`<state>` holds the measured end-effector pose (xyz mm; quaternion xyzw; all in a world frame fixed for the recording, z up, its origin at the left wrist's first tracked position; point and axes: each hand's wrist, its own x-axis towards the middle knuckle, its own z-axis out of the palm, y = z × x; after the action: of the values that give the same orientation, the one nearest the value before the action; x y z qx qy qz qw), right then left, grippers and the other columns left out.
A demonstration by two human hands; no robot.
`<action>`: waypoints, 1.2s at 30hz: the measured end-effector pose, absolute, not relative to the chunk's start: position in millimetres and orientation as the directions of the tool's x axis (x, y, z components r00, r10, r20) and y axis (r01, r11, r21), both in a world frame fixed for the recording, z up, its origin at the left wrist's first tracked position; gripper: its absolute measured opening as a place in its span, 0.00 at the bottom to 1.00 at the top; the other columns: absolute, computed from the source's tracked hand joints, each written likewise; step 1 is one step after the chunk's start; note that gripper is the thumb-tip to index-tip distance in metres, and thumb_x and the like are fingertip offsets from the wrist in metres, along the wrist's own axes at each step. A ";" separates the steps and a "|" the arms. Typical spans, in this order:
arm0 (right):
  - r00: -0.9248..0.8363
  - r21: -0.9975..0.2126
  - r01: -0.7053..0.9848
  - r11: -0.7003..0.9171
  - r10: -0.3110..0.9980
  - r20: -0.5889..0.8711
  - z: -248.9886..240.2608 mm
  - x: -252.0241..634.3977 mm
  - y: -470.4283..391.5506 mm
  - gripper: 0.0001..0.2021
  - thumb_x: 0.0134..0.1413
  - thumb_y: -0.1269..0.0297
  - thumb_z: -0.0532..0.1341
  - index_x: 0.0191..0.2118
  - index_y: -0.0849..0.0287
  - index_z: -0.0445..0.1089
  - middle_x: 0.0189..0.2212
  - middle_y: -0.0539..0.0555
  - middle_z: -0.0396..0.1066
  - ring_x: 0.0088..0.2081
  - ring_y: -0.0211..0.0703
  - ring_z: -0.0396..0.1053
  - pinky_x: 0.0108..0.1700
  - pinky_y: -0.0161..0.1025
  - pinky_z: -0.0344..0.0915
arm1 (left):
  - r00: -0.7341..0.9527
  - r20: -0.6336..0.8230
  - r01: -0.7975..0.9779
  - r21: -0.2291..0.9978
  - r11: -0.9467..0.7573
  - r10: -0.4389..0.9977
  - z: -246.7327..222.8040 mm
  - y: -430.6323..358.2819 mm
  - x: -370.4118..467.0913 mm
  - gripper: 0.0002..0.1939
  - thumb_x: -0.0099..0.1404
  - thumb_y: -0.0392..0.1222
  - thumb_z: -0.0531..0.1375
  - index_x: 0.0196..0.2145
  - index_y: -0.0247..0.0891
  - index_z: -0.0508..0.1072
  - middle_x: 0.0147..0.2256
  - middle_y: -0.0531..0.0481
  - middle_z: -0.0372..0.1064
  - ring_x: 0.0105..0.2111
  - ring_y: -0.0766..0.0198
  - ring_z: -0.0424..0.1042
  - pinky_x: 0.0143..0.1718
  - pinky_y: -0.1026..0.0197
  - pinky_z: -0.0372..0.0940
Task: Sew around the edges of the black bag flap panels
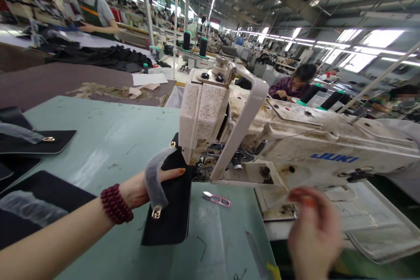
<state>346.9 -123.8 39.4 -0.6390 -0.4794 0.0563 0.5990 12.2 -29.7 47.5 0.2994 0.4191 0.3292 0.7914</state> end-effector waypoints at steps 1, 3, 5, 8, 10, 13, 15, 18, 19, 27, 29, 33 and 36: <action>0.330 -0.877 0.455 0.158 0.884 0.331 24.7 308.5 -127.1 0.22 0.60 0.47 0.56 0.45 0.63 0.70 0.38 0.59 0.68 0.38 0.39 0.68 0.40 0.32 0.66 | 0.437 -0.466 -0.265 0.750 0.606 0.769 48.2 -29.5 12.1 0.23 0.55 0.35 0.70 0.50 0.39 0.75 0.44 0.45 0.79 0.36 0.56 0.80 0.42 0.57 0.74; 0.047 -0.963 0.270 0.011 0.999 0.024 3.1 245.6 -125.4 0.24 0.61 0.45 0.54 0.44 0.64 0.71 0.37 0.59 0.68 0.35 0.37 0.69 0.33 0.29 0.66 | 0.430 -0.469 -0.264 0.751 0.605 0.771 49.6 -29.0 11.8 0.26 0.53 0.34 0.71 0.50 0.40 0.75 0.44 0.45 0.78 0.34 0.56 0.80 0.40 0.58 0.75; -0.109 -0.984 0.132 -0.123 0.985 -0.137 -6.1 206.3 -114.8 0.31 0.60 0.38 0.51 0.42 0.67 0.71 0.33 0.59 0.67 0.32 0.36 0.68 0.26 0.26 0.62 | 0.420 -0.472 -0.275 0.747 0.605 0.775 50.0 -29.5 11.6 0.27 0.52 0.34 0.71 0.50 0.41 0.75 0.44 0.45 0.79 0.33 0.56 0.80 0.39 0.58 0.75; -0.158 -0.973 0.053 -0.225 0.960 -0.231 -4.7 183.9 -96.4 0.35 0.54 0.33 0.53 0.34 0.68 0.67 0.24 0.54 0.60 0.24 0.32 0.61 0.20 0.25 0.56 | 0.418 -0.472 -0.283 0.744 0.605 0.776 48.1 -31.0 11.3 0.24 0.53 0.34 0.70 0.49 0.39 0.76 0.43 0.45 0.79 0.33 0.56 0.80 0.40 0.57 0.75; -0.161 -0.966 0.067 -0.248 0.953 -0.256 -1.9 180.4 -90.0 0.34 0.52 0.33 0.54 0.30 0.68 0.64 0.21 0.52 0.56 0.21 0.29 0.57 0.19 0.25 0.52 | 0.432 -0.477 -0.266 0.744 0.613 0.766 45.9 -31.1 10.8 0.19 0.54 0.34 0.70 0.45 0.36 0.78 0.43 0.43 0.79 0.35 0.55 0.80 0.42 0.56 0.75; -0.141 -0.967 0.081 -0.242 0.958 -0.252 -0.5 177.1 -88.9 0.30 0.54 0.37 0.54 0.27 0.67 0.61 0.19 0.50 0.54 0.19 0.28 0.54 0.19 0.25 0.48 | 0.444 -0.489 -0.239 0.743 0.625 0.751 43.8 -29.3 10.4 0.12 0.55 0.35 0.69 0.39 0.33 0.80 0.42 0.41 0.79 0.35 0.55 0.80 0.43 0.57 0.75; -0.122 -0.971 0.077 -0.227 0.964 -0.235 -0.6 174.5 -89.5 0.28 0.55 0.40 0.54 0.26 0.66 0.59 0.18 0.50 0.53 0.19 0.27 0.53 0.20 0.25 0.46 | 0.431 -0.484 -0.249 0.748 0.616 0.762 44.6 -27.3 11.1 0.12 0.54 0.34 0.69 0.39 0.33 0.80 0.43 0.42 0.79 0.35 0.56 0.80 0.42 0.58 0.75; -0.097 -0.977 0.087 -0.195 0.974 -0.203 -0.2 172.4 -87.8 0.26 0.56 0.43 0.54 0.25 0.66 0.57 0.18 0.50 0.52 0.20 0.27 0.51 0.21 0.25 0.45 | 0.407 -0.444 -0.289 0.766 0.574 0.798 48.2 -24.1 13.8 0.18 0.52 0.32 0.70 0.43 0.37 0.79 0.45 0.45 0.79 0.35 0.57 0.80 0.40 0.60 0.75; -0.090 -0.978 0.088 -0.188 0.977 -0.196 -0.1 172.2 -86.5 0.26 0.56 0.44 0.54 0.25 0.66 0.57 0.18 0.49 0.51 0.20 0.27 0.51 0.22 0.25 0.44 | 0.402 -0.431 -0.298 0.773 0.560 0.808 49.3 -23.1 14.8 0.20 0.51 0.32 0.71 0.43 0.38 0.79 0.45 0.46 0.79 0.35 0.57 0.80 0.39 0.61 0.75; -0.074 -0.979 0.078 -0.191 0.978 -0.196 -0.7 171.2 -83.0 0.26 0.55 0.43 0.53 0.24 0.65 0.56 0.18 0.49 0.50 0.20 0.27 0.49 0.22 0.26 0.44 | 0.412 -0.418 -0.283 0.786 0.550 0.810 46.3 -19.1 15.1 0.19 0.52 0.34 0.71 0.43 0.37 0.79 0.43 0.43 0.79 0.35 0.55 0.80 0.39 0.60 0.75; -0.068 -0.978 0.084 -0.191 0.978 -0.197 1.2 171.8 -83.7 0.26 0.55 0.43 0.53 0.24 0.65 0.56 0.18 0.49 0.50 0.20 0.27 0.48 0.21 0.26 0.43 | 0.404 -0.430 -0.273 0.786 0.555 0.807 43.6 -18.2 14.5 0.19 0.52 0.33 0.71 0.44 0.38 0.79 0.42 0.44 0.80 0.34 0.56 0.80 0.40 0.60 0.75; -0.030 -0.979 0.141 -0.149 0.988 -0.154 3.9 172.0 -81.0 0.25 0.56 0.46 0.52 0.23 0.66 0.56 0.19 0.50 0.49 0.22 0.26 0.47 0.22 0.26 0.41 | 0.413 -0.422 -0.278 0.785 0.554 0.807 41.4 -16.1 14.4 0.20 0.53 0.32 0.70 0.45 0.38 0.78 0.42 0.44 0.80 0.36 0.56 0.80 0.42 0.60 0.74; -0.024 -0.977 0.172 -0.127 0.991 -0.133 -0.6 168.1 -77.6 0.25 0.57 0.46 0.52 0.23 0.67 0.57 0.20 0.50 0.50 0.22 0.26 0.47 0.22 0.25 0.41 | 0.432 -0.394 -0.291 0.791 0.539 0.811 44.2 -16.0 14.4 0.19 0.52 0.32 0.71 0.43 0.36 0.79 0.42 0.43 0.79 0.38 0.54 0.80 0.42 0.59 0.74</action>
<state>168.1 -77.6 -0.6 -0.5634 -0.5160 0.4959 0.4129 14.4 -16.0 44.2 0.3259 0.3994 0.3528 0.7809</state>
